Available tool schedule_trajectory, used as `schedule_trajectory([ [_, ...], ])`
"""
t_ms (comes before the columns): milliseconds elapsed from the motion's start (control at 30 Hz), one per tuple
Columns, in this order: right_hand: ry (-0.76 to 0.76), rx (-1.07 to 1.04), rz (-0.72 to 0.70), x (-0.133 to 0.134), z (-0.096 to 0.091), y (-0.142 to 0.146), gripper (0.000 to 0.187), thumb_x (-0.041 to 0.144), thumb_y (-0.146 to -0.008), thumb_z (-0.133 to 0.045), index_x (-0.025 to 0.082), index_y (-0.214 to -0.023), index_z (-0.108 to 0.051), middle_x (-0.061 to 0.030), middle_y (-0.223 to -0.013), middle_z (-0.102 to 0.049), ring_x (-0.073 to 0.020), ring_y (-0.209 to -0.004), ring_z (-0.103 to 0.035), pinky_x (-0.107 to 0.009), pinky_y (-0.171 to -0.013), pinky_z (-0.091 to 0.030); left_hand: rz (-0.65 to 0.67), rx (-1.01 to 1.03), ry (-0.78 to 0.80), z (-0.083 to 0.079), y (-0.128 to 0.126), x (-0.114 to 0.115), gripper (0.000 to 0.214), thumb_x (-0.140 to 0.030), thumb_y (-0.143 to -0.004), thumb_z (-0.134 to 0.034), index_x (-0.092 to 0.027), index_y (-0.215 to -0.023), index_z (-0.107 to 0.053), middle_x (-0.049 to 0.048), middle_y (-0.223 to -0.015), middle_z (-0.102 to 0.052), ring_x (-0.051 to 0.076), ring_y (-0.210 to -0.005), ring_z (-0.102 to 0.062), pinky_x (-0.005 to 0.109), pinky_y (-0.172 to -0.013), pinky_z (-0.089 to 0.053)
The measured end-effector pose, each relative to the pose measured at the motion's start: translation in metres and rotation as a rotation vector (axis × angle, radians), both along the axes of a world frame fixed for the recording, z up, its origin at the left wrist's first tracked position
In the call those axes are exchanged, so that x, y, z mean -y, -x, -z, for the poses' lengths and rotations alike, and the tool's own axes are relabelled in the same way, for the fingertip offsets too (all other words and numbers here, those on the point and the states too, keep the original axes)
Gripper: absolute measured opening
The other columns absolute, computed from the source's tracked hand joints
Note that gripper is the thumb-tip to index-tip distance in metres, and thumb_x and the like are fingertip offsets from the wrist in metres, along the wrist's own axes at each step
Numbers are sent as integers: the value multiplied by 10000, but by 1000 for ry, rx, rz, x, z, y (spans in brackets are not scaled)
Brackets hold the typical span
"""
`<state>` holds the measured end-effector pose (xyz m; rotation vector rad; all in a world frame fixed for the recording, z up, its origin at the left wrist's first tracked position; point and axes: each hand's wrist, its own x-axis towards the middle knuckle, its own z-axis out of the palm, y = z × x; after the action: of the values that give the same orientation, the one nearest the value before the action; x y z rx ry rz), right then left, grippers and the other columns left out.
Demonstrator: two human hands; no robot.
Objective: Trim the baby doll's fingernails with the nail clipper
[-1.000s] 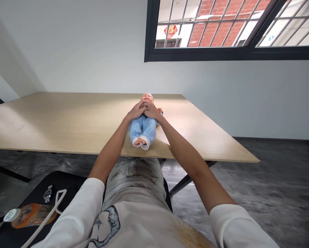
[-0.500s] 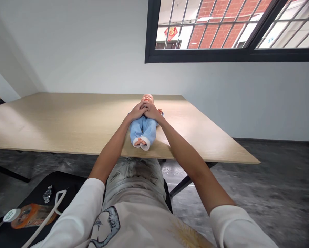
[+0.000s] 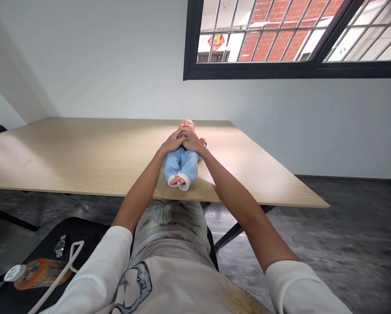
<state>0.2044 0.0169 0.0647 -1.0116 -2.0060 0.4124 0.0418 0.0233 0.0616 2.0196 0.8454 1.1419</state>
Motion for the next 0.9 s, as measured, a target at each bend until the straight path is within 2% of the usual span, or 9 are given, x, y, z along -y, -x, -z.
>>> schedule_trajectory([
  [200,6,1,9,6,-4,2,199,207,-609,-582,235,-765,-703,-150,-1134,-837,-394,-1198,-748,-602,-1185,-592,6,8,-14,-3,-2,5,470,-193,-914,-654,-132,-1365,-771,122,-1355,-815,299,-1337,-720,441,-1282,-525],
  [533,-30,-5,-24,0,1,-1,227,210,-586,-583,251,-778,-697,-113,-1023,-819,-381,-1166,-722,-602,-1149,-609,-19,-9,0,-2,-1,3,556,-210,-895,-657,-124,-1436,-755,125,-1340,-818,306,-1284,-731,468,-1274,-540],
  [633,-33,0,-15,-2,1,-1,211,230,-585,-577,259,-767,-680,-117,-1014,-820,-384,-1181,-724,-603,-1164,-605,-8,-10,-8,-1,-1,2,545,-213,-903,-652,-122,-1431,-750,134,-1358,-814,314,-1296,-730,476,-1273,-540],
  [767,-22,-7,-10,-1,1,-1,212,254,-582,-568,262,-767,-672,-106,-963,-817,-367,-1094,-732,-591,-1111,-634,3,-8,-21,-1,0,3,497,-217,-921,-647,-125,-1396,-755,143,-1434,-795,307,-1334,-726,451,-1283,-531],
  [900,-28,-7,-22,0,0,-1,216,230,-583,-578,264,-772,-676,-103,-978,-820,-369,-1112,-730,-585,-1104,-633,-3,-27,-20,0,0,1,545,-231,-923,-653,-107,-1446,-743,156,-1409,-801,303,-1300,-733,460,-1282,-531],
])
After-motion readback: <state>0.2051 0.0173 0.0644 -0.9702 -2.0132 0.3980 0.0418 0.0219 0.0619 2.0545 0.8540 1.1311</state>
